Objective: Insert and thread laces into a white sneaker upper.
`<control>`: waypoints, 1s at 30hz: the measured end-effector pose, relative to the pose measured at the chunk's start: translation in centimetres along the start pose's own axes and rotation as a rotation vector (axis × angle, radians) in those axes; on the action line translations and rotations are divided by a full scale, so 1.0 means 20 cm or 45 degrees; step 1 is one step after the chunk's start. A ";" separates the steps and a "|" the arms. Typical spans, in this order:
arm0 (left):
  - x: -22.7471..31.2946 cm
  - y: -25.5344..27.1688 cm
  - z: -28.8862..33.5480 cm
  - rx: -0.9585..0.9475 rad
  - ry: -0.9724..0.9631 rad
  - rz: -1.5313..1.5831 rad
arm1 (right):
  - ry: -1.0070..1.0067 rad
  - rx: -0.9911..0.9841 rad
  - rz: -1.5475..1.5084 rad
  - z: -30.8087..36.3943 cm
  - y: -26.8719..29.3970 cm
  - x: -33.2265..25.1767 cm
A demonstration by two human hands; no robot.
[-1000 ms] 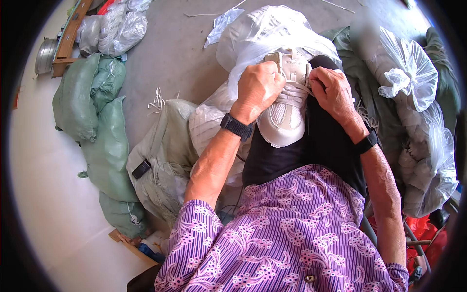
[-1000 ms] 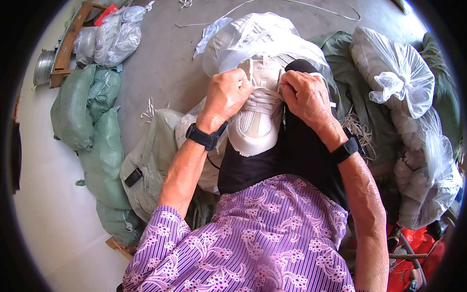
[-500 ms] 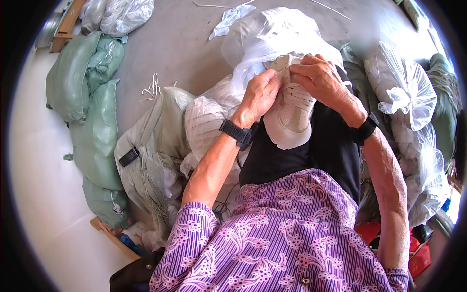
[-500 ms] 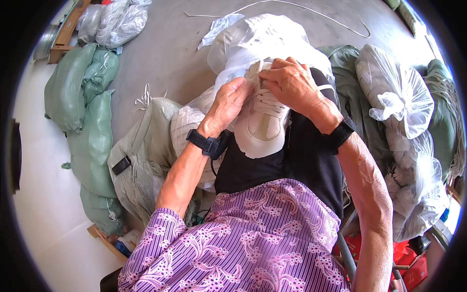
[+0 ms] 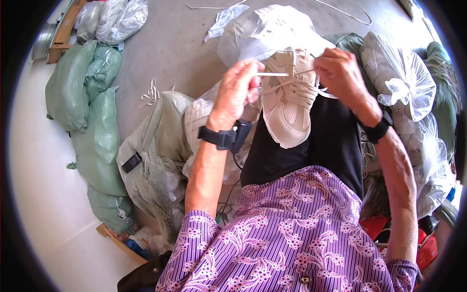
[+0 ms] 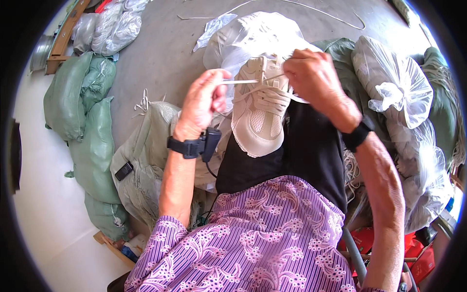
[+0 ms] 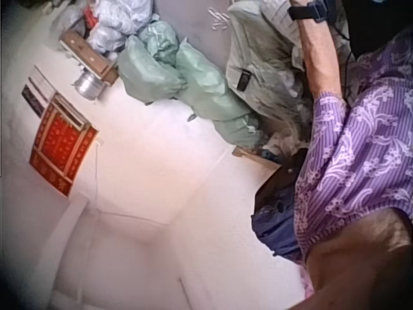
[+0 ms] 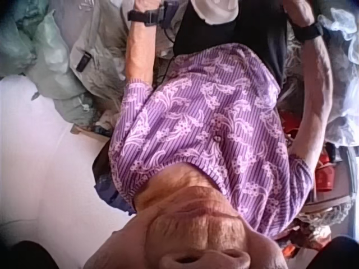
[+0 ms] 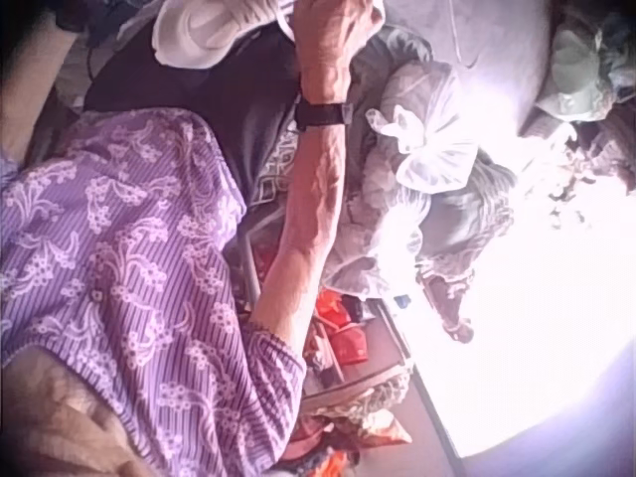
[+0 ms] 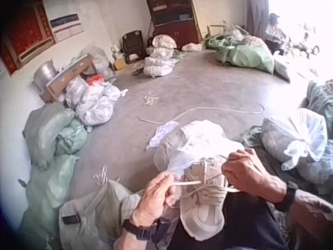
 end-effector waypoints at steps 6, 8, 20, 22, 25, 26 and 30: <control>0.16 0.23 -0.05 0.025 -0.218 0.790 | -0.397 -0.108 0.175 0.23 0.19 0.31; 0.21 0.35 -0.07 0.129 -0.309 0.830 | -0.363 -0.080 0.216 0.23 0.16 0.24; 0.10 0.30 -0.06 0.483 -0.023 0.256 | -0.204 -0.204 0.099 0.07 -0.15 0.04; 0.06 0.28 -0.05 0.493 0.015 0.263 | -0.208 -0.322 0.235 0.08 -0.15 0.05; 0.02 0.22 -0.05 0.400 0.073 0.304 | -0.211 -0.310 0.512 0.20 -0.09 0.22; 0.01 0.21 -0.05 0.400 0.074 0.304 | -0.338 -0.321 0.561 0.25 -0.02 0.32; -0.09 0.07 -0.08 0.117 0.193 0.385 | -0.626 -0.298 0.695 0.62 0.31 0.71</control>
Point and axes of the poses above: each hand's wrist, its own z-axis away from the middle knuckle, its own y-axis out of the back of the hand, x = y × z, the point moved 8 cm from there along -z, towards the middle knuckle, and after that the axes turned 7 degrees about -z, right-handed, at the moved point
